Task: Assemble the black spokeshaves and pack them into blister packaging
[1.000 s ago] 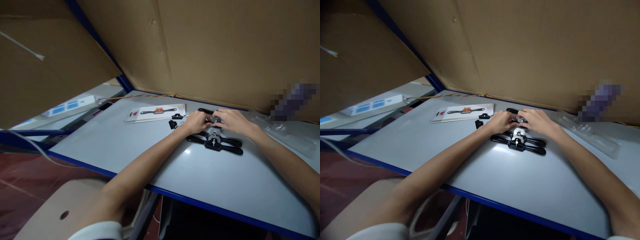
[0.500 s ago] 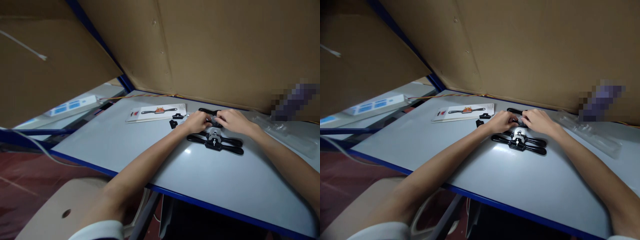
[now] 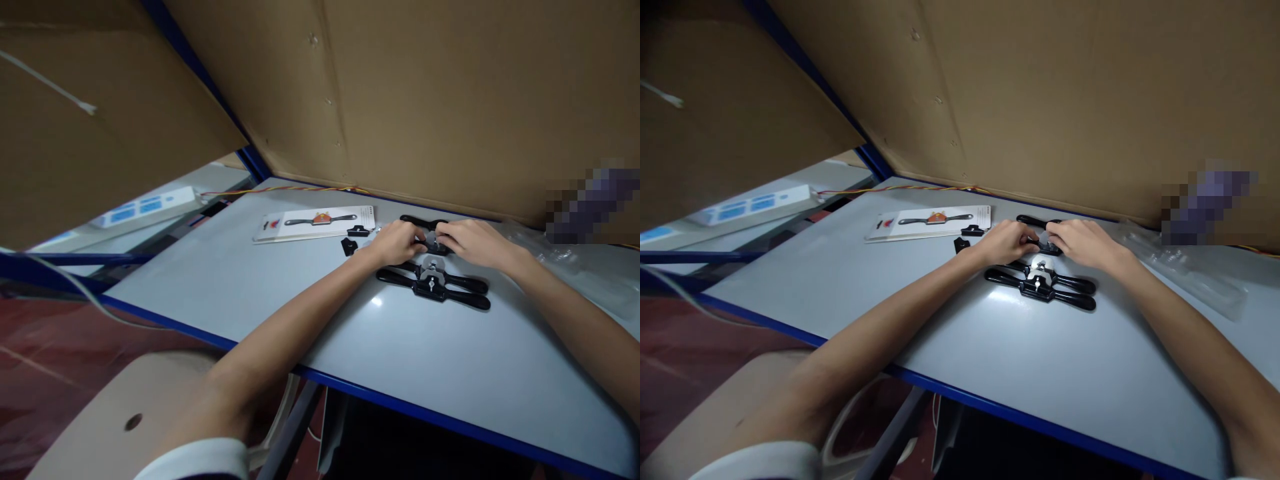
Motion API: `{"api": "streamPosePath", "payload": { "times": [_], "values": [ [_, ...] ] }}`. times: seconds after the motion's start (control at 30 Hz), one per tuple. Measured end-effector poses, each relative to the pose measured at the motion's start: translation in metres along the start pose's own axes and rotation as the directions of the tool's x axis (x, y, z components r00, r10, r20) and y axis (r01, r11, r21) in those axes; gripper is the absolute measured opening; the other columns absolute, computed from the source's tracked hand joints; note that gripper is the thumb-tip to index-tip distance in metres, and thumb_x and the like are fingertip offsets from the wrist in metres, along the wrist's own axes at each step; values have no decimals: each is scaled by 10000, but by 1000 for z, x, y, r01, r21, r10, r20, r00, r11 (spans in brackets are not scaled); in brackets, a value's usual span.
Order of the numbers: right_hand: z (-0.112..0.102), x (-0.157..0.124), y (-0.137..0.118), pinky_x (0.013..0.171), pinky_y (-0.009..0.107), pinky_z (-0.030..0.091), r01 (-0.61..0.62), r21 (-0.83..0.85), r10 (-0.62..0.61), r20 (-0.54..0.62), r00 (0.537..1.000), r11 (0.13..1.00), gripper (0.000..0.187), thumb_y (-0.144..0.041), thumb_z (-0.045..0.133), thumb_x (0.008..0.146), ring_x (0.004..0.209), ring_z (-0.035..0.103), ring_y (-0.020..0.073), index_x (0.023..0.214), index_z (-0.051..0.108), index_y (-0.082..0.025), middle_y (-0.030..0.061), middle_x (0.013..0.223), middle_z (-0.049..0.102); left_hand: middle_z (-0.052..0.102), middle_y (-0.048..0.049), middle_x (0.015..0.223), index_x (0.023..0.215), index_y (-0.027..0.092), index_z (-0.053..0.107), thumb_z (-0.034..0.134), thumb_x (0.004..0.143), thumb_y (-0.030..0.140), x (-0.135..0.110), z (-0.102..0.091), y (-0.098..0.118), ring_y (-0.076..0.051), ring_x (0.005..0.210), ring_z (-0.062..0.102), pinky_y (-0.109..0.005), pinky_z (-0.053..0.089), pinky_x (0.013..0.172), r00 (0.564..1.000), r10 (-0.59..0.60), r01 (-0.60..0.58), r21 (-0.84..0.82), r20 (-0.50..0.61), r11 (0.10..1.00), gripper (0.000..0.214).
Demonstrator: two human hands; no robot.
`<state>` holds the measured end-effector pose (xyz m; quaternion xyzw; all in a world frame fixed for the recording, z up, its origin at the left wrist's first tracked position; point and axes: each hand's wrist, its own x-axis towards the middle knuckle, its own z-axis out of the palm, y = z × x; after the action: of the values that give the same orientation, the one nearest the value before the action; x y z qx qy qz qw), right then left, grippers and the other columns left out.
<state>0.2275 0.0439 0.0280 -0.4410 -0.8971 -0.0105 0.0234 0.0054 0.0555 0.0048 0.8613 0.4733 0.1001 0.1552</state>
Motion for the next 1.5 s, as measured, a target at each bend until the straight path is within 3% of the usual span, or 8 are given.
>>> {"api": "streamPosePath", "payload": {
  "times": [0.37, 0.63, 0.83, 1.1, 1.5],
  "values": [
    [-1, -1, -6, 628, 339, 271, -2, -38, 3, 6, 1000, 999, 226, -255, 419, 1079, 812, 657, 230, 961, 610, -224, 73, 985, 754, 797, -74, 939, 1247, 205, 800, 681, 958, 306, -1, -3, 3, -250, 903, 726, -333, 500, 806, 1000, -13, 13, 11, 5, 1000, 329],
    [3, 2, -3, 657, 324, 325, -63, 76, 63, 4, 998, 995, 202, -244, 470, 1055, 840, 674, 229, 1013, 667, -226, 63, 972, 774, 798, -67, 913, 1243, 222, 805, 689, 953, 331, 0, -1, 2, -255, 894, 731, -333, 510, 808, 1000, -11, 11, 9, 1, 1000, 330],
    [-1, 5, -11, 700, 328, 348, -22, 42, 22, -6, 1000, 999, 206, -209, 487, 1032, 921, 673, 240, 1007, 691, -212, 80, 1076, 778, 802, -82, 967, 1235, 207, 810, 693, 952, 314, 0, -3, 4, -268, 922, 733, -344, 512, 829, 1000, -11, 11, 22, 1, 1000, 324],
    [1, 5, -9, 663, 322, 312, -22, 59, 23, -13, 1000, 998, 225, -276, 475, 1065, 824, 646, 225, 975, 673, -219, 69, 967, 766, 805, -70, 976, 1237, 242, 809, 690, 952, 331, -1, -2, 3, -261, 926, 737, -338, 522, 833, 1000, -16, 16, 13, -5, 1000, 321],
    [-5, -1, -8, 661, 320, 321, -67, -3, 67, -9, 998, 998, 224, -295, 501, 1027, 814, 653, 222, 937, 688, -211, 67, 949, 770, 801, -90, 986, 1240, 202, 803, 690, 958, 321, 0, 0, 1, -273, 940, 734, -351, 519, 838, 1000, -7, 7, 13, 1, 1000, 326]
  ]
}}
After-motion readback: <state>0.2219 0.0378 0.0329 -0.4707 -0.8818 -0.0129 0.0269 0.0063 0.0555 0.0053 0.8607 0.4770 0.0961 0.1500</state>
